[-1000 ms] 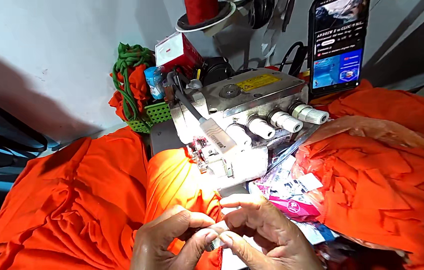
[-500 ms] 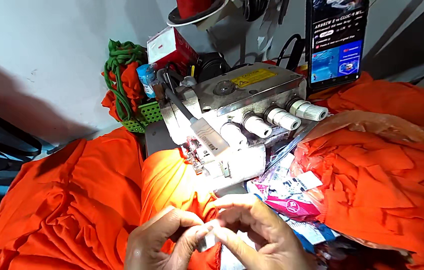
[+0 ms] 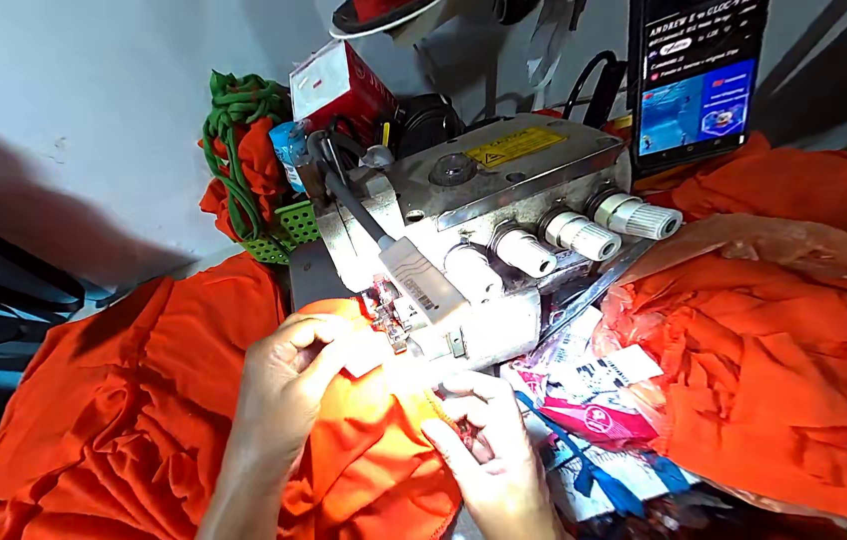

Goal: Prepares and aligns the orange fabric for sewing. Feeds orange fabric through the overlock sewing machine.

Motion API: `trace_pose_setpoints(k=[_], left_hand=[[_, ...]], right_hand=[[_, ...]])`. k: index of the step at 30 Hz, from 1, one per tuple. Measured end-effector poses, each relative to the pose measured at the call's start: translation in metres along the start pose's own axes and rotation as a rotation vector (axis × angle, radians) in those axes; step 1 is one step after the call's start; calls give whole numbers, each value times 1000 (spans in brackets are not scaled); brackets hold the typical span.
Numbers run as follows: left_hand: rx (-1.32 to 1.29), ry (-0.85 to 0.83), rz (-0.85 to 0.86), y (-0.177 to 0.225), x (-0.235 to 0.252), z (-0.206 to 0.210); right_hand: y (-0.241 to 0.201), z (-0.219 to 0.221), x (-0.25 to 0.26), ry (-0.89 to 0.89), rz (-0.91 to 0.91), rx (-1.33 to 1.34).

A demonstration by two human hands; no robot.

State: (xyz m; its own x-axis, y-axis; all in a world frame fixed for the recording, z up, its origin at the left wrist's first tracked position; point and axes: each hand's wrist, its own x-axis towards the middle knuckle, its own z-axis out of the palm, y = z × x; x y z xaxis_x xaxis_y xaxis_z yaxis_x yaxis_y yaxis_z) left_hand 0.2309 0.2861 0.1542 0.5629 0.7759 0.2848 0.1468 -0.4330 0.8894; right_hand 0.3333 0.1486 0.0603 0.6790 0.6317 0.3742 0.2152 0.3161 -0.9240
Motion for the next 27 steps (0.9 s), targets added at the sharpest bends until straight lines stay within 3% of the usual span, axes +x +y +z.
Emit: trace_pose_setpoints(k=[3, 7, 9, 17, 27], left_hand=[[35, -179, 10, 7, 1, 1], [413, -68, 126, 3, -3, 17], [482, -23, 161, 1, -4, 19], [511, 1, 166, 2, -5, 20], [563, 10, 197, 1, -6, 22]], right_hand=[[-1, -2, -2, -27, -21, -11], [1, -3, -2, -42, -57, -28], [3, -5, -1, -53, -85, -35], [-4, -10, 6, -155, -226, -226], [-19, -16, 11, -240, -200, -387]])
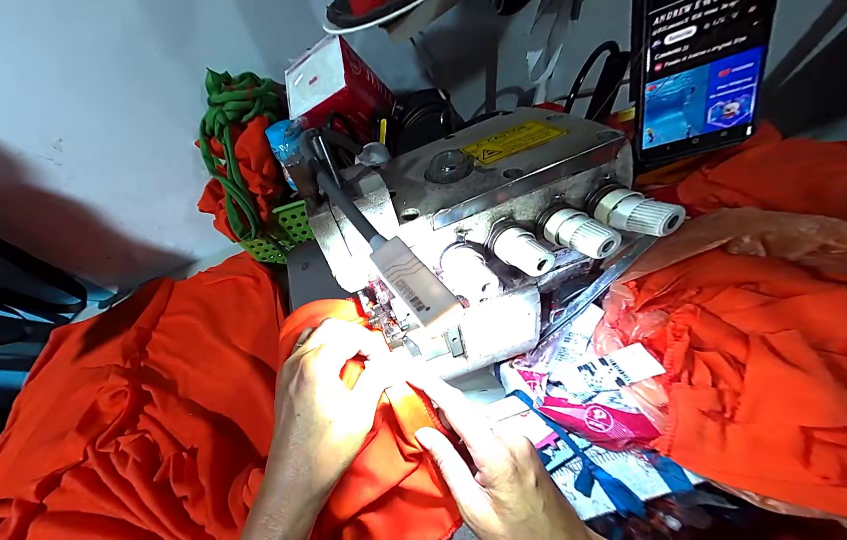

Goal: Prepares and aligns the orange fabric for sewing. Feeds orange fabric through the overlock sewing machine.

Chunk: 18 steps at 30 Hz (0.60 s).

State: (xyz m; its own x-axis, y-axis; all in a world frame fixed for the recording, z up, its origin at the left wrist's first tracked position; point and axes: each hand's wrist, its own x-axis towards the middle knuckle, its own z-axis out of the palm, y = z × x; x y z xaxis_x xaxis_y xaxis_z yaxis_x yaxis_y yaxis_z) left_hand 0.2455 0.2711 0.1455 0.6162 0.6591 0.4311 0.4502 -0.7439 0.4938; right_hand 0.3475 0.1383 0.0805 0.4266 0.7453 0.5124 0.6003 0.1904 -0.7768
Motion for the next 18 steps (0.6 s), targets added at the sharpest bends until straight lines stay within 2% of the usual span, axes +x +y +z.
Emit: trace_pose_setpoints(k=[6, 11, 18], left_hand=[[-16, 74, 67, -3, -5, 4], [51, 44, 141, -5, -11, -5], [-32, 62, 94, -14, -9, 2]], right_hand=[[-5, -8, -1, -84, 52, 6], [-5, -13, 3, -114, 14, 17], [2, -7, 9, -83, 47, -21]])
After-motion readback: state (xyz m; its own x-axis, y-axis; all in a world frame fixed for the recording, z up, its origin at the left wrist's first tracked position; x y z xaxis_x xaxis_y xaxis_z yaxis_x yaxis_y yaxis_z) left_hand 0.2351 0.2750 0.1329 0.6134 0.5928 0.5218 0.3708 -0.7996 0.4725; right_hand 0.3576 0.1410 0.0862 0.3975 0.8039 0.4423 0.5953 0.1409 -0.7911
